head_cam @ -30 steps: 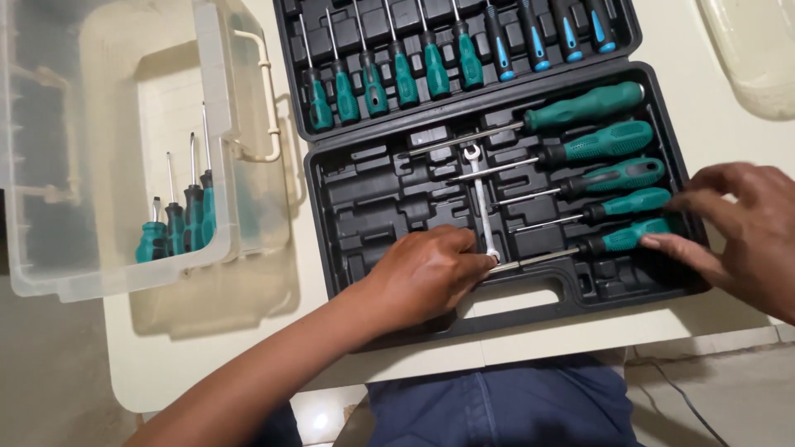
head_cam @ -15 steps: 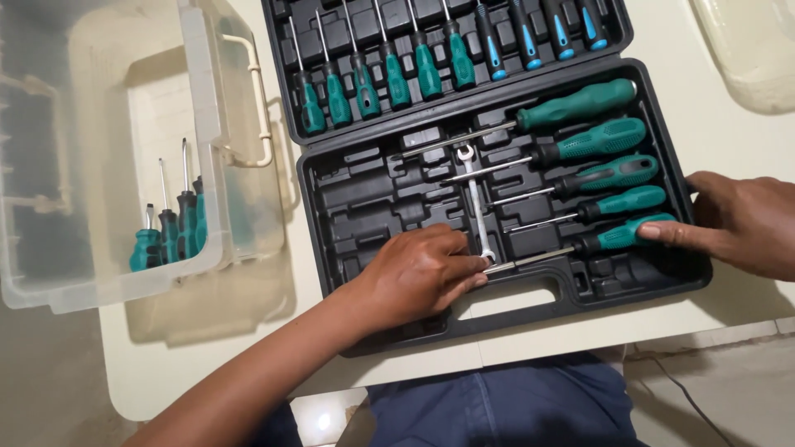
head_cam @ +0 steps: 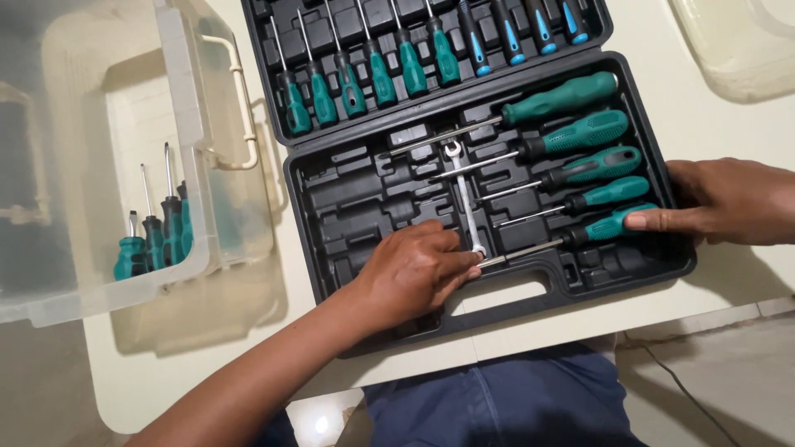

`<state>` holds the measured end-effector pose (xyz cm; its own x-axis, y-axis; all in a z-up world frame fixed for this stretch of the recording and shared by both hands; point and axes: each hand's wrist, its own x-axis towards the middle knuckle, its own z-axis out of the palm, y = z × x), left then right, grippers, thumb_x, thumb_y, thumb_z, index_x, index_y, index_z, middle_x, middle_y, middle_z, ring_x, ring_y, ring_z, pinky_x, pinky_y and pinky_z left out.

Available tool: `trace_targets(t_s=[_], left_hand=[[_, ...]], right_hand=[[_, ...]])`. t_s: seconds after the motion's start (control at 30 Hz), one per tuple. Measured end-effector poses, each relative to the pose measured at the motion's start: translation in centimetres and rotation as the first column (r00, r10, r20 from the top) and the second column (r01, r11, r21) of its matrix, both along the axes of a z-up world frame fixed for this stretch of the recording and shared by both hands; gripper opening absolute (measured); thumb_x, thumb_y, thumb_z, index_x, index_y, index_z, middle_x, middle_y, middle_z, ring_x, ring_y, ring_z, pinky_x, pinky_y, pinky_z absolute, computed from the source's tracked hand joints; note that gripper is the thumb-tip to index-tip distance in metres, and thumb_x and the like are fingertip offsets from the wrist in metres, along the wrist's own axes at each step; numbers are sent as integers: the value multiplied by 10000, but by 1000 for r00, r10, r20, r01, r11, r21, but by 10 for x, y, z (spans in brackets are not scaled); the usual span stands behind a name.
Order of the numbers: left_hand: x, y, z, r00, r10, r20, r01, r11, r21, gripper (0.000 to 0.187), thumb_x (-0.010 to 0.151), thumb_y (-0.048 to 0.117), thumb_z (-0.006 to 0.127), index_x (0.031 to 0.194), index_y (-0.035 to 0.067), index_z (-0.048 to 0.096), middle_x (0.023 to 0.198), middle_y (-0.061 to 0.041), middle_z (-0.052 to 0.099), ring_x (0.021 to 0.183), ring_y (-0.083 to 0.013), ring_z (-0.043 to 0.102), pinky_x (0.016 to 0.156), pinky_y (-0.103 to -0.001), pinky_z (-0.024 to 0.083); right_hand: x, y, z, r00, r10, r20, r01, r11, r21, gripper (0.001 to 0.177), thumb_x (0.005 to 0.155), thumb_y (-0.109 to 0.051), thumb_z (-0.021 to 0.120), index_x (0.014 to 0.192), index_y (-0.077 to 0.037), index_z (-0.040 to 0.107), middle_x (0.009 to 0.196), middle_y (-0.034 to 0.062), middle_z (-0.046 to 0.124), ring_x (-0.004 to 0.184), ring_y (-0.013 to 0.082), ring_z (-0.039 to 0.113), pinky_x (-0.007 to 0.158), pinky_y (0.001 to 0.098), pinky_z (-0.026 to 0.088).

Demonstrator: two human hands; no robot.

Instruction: Organizing various screwdrivers by transferring them from a plastic bin into a molded tool case.

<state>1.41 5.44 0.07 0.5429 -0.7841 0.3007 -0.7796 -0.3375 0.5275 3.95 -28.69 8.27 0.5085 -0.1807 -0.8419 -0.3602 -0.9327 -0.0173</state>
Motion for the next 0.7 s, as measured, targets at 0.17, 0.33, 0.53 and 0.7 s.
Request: trace_targets(t_s=[0.17,0.33,0.53,0.7], left_hand=[[-1,-2,-1,999,-41,28,38,995,89,384,908,53,743,1287,102,707,750,-57,556,688,-294,550,465,-434,443],[-1,-2,10,984,-176,28,163,952,259,566,905,-66,620,1460,32,563,970,-98,653,819,-330,572,487,-468,475],[-6,-5,34,973,-220,68,179,908,379,538,1090,396,383,1459,31,523,1061,-82,607,919,-258,565,788,-438,511],[-16,-6,17,867,-312,389,105,876,470,476,1037,77,515,1506,-2,483,1160,-90,605,977,-251,569,829,-358,484]], right_hand=[[-2,-2,-6,999,35,5,-35,999,-23,593,853,-522,710,1394,-318,574,936,117,847,719,266,720,715,351,580],[-3,-8,-11,999,10,44,-10,1000,18,573,862,-468,728,1404,-338,594,883,131,855,665,274,670,695,347,557],[1,-3,-7,999,18,-42,-20,999,-39,589,868,-531,710,1391,-297,575,867,156,797,699,273,662,704,369,581],[-1,-7,-16,998,57,4,-57,994,-90,652,844,-554,712,1423,-301,554,928,153,856,684,280,748,716,349,631]])
